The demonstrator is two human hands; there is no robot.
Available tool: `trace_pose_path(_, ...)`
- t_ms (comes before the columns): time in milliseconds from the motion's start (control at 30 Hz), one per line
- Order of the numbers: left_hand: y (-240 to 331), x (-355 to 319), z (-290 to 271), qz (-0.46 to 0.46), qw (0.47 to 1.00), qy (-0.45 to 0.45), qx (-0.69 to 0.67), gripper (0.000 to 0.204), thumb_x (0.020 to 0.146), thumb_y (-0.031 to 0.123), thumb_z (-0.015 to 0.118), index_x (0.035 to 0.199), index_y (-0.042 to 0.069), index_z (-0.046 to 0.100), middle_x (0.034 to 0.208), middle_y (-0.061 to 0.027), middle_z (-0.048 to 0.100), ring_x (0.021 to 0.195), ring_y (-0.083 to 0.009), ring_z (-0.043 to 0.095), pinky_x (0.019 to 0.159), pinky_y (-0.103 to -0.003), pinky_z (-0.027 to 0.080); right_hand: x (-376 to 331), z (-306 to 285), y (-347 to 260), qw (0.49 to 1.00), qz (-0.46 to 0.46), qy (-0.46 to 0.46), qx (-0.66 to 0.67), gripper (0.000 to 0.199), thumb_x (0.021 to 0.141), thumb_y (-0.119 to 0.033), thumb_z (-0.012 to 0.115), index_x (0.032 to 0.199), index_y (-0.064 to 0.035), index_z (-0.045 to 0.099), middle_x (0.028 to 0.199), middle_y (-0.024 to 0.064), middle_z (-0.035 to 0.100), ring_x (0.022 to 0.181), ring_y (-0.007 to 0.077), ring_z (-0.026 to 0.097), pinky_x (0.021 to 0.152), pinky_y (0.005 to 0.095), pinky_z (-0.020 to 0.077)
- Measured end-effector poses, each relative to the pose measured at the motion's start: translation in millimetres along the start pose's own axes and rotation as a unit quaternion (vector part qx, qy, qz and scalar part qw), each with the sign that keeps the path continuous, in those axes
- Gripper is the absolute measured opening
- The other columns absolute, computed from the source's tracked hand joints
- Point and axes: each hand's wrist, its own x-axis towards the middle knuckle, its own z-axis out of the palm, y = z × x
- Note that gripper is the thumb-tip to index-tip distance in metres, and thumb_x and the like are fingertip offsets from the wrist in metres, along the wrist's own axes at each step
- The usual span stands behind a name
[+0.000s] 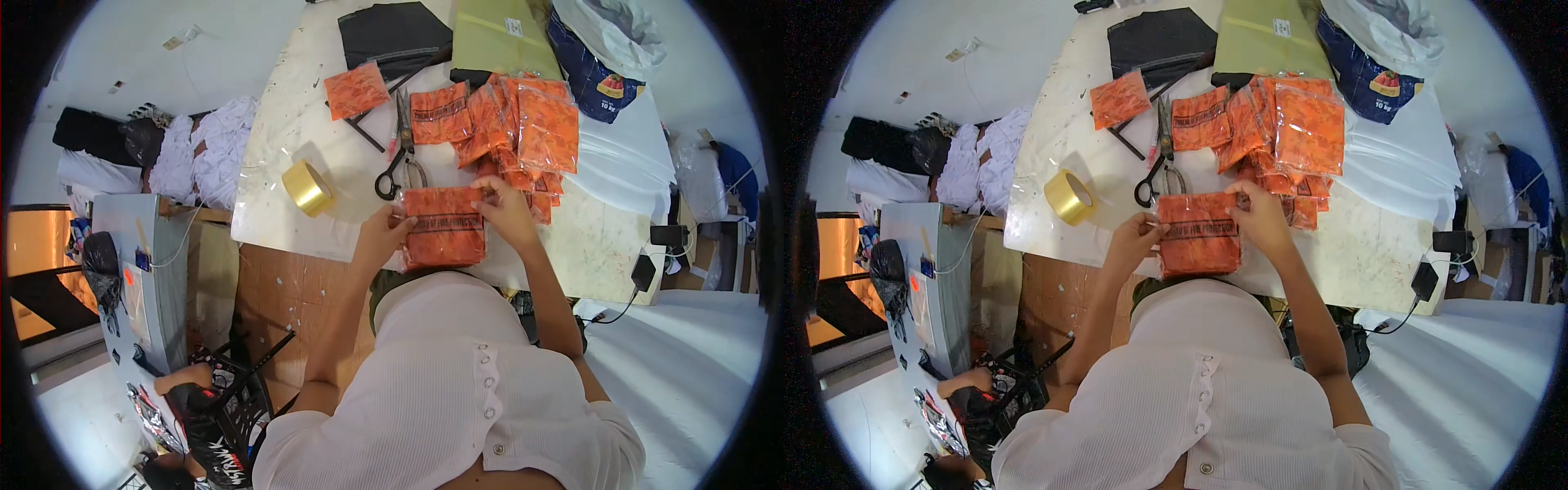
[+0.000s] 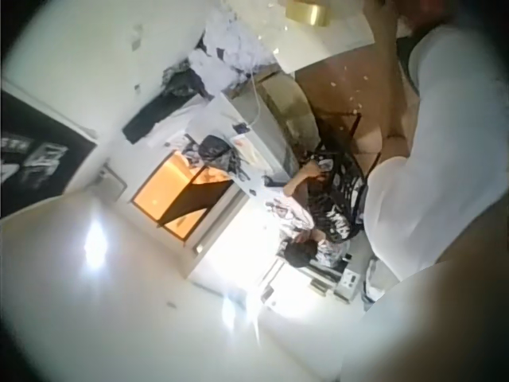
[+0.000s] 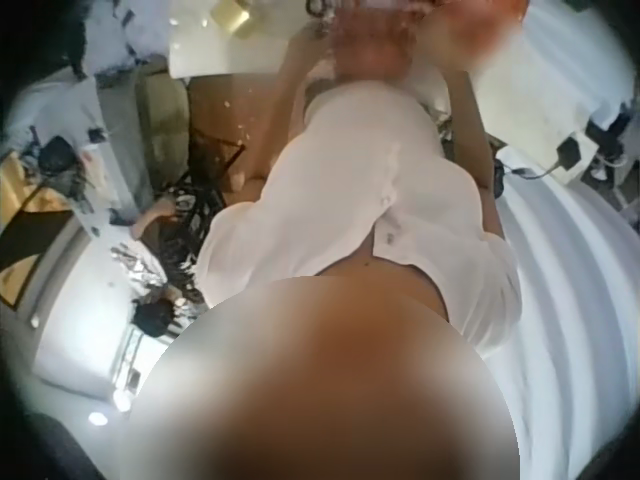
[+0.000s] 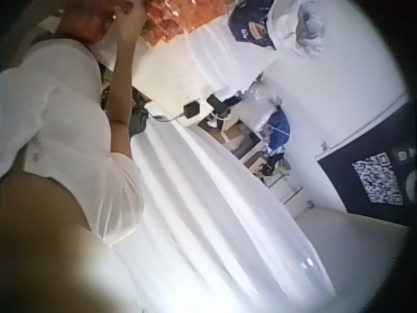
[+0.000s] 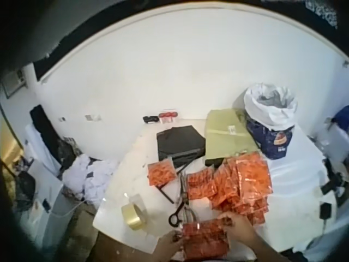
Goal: Sorting and counting small orange packets on a workbench.
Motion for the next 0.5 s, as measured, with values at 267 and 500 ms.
trace_pose_path(267,0.7,-4.7,2.4,0.044,0.997,0.031,0.047,0.039,0.084,0.019,0.066,0.112,-0.001,0.050,0.076,-0.0078,0.062,0.067,-0.0104,0.060,0.056,-0.024,0.051,-10.1,10.5,-0.7,0.993,-0.041,0.060,-0.094,0.031,0.073,0.001,0.065,0.102,-0.0020,0.058,0.096,0.0104,0.060,0.082,0.0204,0.060,0.072,0.0304,0.0494)
trace_pose_path(500,7.7,-17.2,5.1,0.184,0.946,0.150,0.221,0.062,0.081,0.031,0.068,0.128,0.001,0.040,0.112,-0.0200,0.052,0.102,-0.0288,0.053,0.085,-0.040,0.044,-29.6,12.2,-11.2,0.964,-0.157,0.130,-0.172,0.031,0.079,-0.002,0.060,0.109,-0.0031,0.056,0.121,0.0162,0.050,0.112,0.0324,0.050,0.093,0.0391,0.0415)
